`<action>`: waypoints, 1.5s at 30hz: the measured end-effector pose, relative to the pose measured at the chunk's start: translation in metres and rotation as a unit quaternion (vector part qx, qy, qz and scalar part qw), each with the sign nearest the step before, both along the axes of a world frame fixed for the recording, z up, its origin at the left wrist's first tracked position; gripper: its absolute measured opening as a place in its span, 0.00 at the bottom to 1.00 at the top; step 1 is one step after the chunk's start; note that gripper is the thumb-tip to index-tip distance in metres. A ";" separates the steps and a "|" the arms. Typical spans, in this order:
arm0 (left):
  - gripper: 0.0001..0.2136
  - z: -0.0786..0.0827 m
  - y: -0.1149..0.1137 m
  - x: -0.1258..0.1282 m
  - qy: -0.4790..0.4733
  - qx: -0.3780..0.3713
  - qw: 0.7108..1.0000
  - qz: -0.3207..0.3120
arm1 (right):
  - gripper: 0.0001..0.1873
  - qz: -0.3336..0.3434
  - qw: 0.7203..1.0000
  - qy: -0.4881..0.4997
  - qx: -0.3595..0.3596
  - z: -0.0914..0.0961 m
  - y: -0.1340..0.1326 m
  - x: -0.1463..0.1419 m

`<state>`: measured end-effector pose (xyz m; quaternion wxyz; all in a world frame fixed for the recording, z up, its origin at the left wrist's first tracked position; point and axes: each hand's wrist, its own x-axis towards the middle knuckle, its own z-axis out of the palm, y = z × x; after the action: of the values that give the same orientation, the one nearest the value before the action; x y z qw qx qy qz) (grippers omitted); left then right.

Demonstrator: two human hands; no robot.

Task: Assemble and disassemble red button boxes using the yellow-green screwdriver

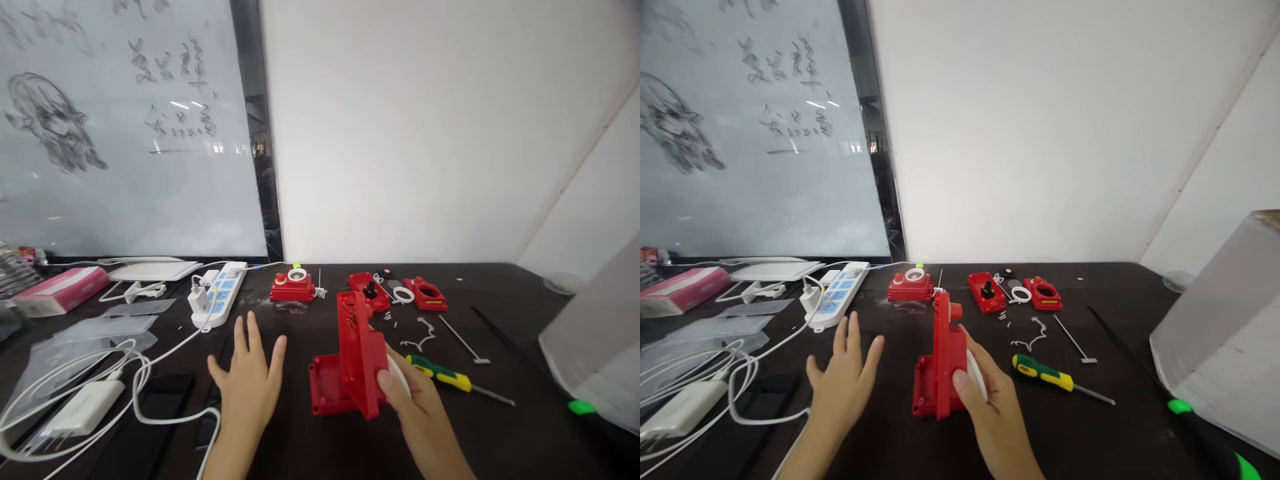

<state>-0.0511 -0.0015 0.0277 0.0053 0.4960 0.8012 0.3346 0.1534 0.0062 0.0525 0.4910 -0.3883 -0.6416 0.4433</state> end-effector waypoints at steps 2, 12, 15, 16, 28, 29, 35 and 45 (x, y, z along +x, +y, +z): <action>0.29 -0.005 0.002 -0.003 0.048 -0.102 0.993 0.012 | 0.25 -0.003 1.000 0.004 -0.015 -0.002 0.001 0.002; 0.29 -0.017 0.009 0.004 0.112 -0.115 0.987 0.010 | 0.24 0.018 0.999 0.010 -0.038 -0.001 0.002 0.000; 0.25 -0.011 0.001 0.013 0.080 0.009 0.993 -0.087 | 0.24 0.006 0.999 0.003 -0.031 0.000 0.003 0.001; 0.24 -0.008 -0.003 0.018 0.049 0.055 0.984 -0.160 | 0.24 0.000 1.000 -0.003 -0.022 -0.001 0.004 0.001; 0.27 -0.007 -0.019 0.039 -0.152 0.110 0.934 -0.304 | 0.25 -0.028 0.975 -0.140 0.168 -0.011 0.002 0.003; 0.27 -0.008 -0.015 0.036 -0.104 0.082 0.961 -0.244 | 0.25 -0.035 0.974 -0.147 0.169 -0.012 0.002 0.004; 0.30 -0.022 0.009 0.016 -0.045 -0.155 0.986 -0.039 | 0.25 -0.041 0.970 -0.172 0.166 -0.015 0.004 0.004; 0.27 -0.029 0.014 0.015 0.091 -0.056 0.991 -0.077 | 0.24 -0.044 0.971 -0.168 0.165 -0.013 0.006 0.002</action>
<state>-0.0357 0.0121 -0.0014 -0.0144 0.5839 0.7750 0.2415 0.1558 0.0126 0.0392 0.4524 -0.3985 -0.7615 0.2383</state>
